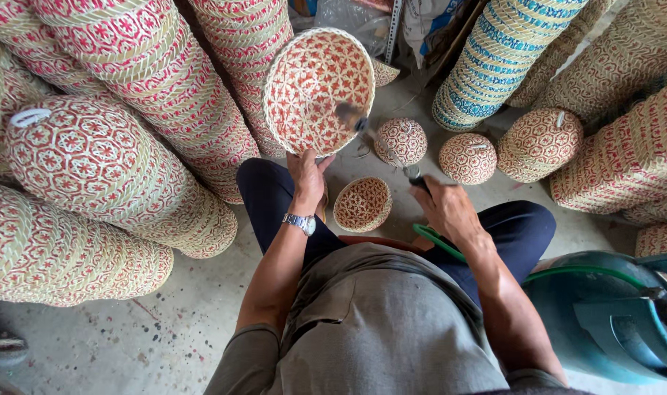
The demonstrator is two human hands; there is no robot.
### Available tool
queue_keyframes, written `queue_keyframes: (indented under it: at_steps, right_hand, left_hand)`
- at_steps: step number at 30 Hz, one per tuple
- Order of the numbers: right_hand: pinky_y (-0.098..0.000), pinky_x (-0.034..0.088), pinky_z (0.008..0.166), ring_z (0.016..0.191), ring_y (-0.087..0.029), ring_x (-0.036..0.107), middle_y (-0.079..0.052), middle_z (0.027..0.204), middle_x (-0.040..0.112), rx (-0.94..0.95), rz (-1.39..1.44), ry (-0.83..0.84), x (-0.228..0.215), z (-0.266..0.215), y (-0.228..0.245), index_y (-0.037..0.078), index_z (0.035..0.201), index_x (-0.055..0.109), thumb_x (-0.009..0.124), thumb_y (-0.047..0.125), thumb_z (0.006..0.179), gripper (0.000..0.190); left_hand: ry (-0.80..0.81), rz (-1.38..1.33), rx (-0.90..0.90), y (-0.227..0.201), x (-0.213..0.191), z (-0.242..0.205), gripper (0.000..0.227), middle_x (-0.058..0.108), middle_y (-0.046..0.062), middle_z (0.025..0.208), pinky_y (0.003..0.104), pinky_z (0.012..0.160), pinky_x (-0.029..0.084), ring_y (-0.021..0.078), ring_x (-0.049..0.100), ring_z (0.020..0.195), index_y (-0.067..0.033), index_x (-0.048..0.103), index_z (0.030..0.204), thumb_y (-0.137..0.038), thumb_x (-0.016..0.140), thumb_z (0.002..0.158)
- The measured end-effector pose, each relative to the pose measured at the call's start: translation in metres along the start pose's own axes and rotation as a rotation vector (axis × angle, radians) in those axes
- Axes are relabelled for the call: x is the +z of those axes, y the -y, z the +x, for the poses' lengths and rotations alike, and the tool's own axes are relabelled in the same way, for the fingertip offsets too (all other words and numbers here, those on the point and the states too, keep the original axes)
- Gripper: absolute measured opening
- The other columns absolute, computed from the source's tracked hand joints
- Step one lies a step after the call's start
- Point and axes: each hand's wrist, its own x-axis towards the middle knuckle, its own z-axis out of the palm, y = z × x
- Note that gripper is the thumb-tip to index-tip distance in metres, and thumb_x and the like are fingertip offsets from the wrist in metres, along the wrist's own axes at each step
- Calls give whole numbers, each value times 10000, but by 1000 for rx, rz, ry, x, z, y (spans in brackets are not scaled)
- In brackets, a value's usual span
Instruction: The person uses a handheld blowtorch to apply heat to the surface of woven baskets. They pick up baskets from a stack, rotate them to treat the exterior and interior, and place them back down.
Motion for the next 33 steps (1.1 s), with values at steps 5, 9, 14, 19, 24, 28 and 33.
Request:
queue_keyframes:
  at_steps: [5, 9, 14, 19, 24, 28, 33]
  right_hand:
    - [-493, 483, 550, 614, -406, 655, -235, 706, 653, -92, 103, 9, 15, 6, 4, 0, 1015, 647, 675, 245, 970, 251]
    - [-482, 498, 564, 608, -354, 689, -209, 701, 668, -49, 108, -21, 7, -6, -3, 18, 1058, 651, 637, 221, 963, 224]
    - [-477, 496, 578, 653, -388, 665, -208, 731, 672, -55, 149, -4, -4, -19, -9, 6, 1023, 659, 683, 235, 967, 237]
    - [-495, 484, 594, 630, -416, 647, -235, 699, 648, 31, 83, -19, 1, -5, -3, 12, 1008, 661, 678, 248, 975, 239]
    - [-512, 489, 586, 706, -466, 645, -257, 784, 660, -91, 114, -4, 12, 8, 0, 3, 967, 654, 696, 259, 967, 260]
    - [-501, 486, 615, 714, -453, 633, -243, 777, 652, -91, 157, -68, 2, -11, -11, -8, 987, 634, 678, 222, 959, 237]
    - [-452, 509, 579, 625, -345, 689, -182, 716, 688, 198, 252, 32, -12, -34, -36, 28, 972, 647, 660, 225, 938, 200]
  left_hand:
    - [-21, -44, 24, 1, 15, -6, 711, 466, 143, 1453, 494, 948, 624, 279, 610, 1215, -159, 218, 1526, -43, 551, 909]
    - [-49, -13, 95, -22, 12, 8, 848, 440, 184, 1491, 491, 994, 589, 311, 614, 1250, -213, 83, 1589, -54, 545, 896]
    - [-140, 16, 89, -30, 1, 6, 868, 378, 151, 1512, 533, 1029, 557, 291, 560, 1264, -222, 43, 1584, -50, 518, 877]
    - [-106, 28, 19, -13, 0, -15, 869, 409, 164, 1489, 505, 1027, 574, 298, 595, 1239, -200, 54, 1597, -52, 529, 884]
    - [-43, 23, -56, 3, 8, -27, 806, 501, 161, 1415, 487, 911, 620, 286, 632, 1166, -139, 160, 1573, -52, 554, 875]
    - [-134, 84, -101, -13, 10, -12, 732, 546, 156, 1374, 470, 895, 646, 306, 681, 1134, -191, 213, 1501, -77, 545, 859]
    - [-93, 239, -93, -42, -5, 12, 539, 523, 127, 1366, 474, 836, 659, 301, 643, 1170, -142, 383, 1443, -273, 543, 945]
